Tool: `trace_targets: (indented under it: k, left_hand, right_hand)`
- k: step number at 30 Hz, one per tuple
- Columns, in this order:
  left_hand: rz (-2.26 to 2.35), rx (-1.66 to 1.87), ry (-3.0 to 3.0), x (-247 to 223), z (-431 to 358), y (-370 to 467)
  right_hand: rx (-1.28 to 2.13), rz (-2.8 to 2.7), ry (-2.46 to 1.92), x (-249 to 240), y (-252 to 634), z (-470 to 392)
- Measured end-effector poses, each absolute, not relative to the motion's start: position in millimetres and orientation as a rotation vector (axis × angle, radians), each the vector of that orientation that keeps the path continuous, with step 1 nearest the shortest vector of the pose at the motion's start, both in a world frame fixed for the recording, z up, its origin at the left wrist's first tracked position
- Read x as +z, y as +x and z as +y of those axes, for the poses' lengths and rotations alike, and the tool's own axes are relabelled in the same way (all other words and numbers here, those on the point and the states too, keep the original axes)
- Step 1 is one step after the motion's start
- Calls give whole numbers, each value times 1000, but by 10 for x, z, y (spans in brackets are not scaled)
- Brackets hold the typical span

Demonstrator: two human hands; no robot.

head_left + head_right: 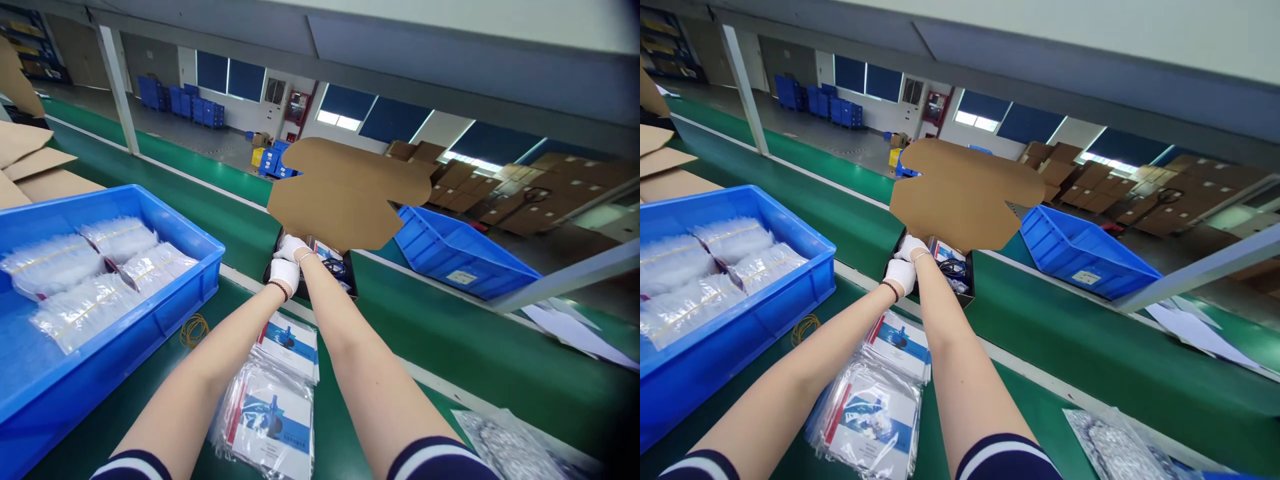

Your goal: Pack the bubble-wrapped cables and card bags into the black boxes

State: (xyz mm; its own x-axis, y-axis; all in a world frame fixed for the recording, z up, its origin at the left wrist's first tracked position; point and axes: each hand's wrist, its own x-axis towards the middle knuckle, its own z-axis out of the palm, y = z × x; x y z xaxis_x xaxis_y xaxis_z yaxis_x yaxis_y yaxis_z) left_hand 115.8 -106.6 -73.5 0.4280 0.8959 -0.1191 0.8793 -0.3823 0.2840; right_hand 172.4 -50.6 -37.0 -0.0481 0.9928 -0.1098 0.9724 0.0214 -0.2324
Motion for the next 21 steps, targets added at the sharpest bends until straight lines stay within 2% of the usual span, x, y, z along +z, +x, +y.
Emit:
trace_targets:
  k: [3, 8, 13, 16, 19, 21]
  left_hand:
    - [1613, 40, 2415, -693, -1262, 1209]
    - [1478, 132, 2596, -461, -1714, 1111]
    - [962, 79, 2717, -92, -2217, 783]
    - [923, 316, 2620, 98, -2377, 429]
    - [1112, 664, 2534, 171, -2431, 3]
    - [1288, 748, 2494, 163, -2449, -242]
  right_hand:
    - [359, -2224, -2163, -436, 1777, -555]
    - [363, -2373, -2233, -341, 1922, -630]
    - [278, -2353, -2327, -285, 2020, -849]
    - [199, -2231, -2414, -218, 2026, -1134]
    - [-9, -2094, -2410, -231, 1997, -1609]
    - [-115, -2044, -2294, -365, 1963, -1999]
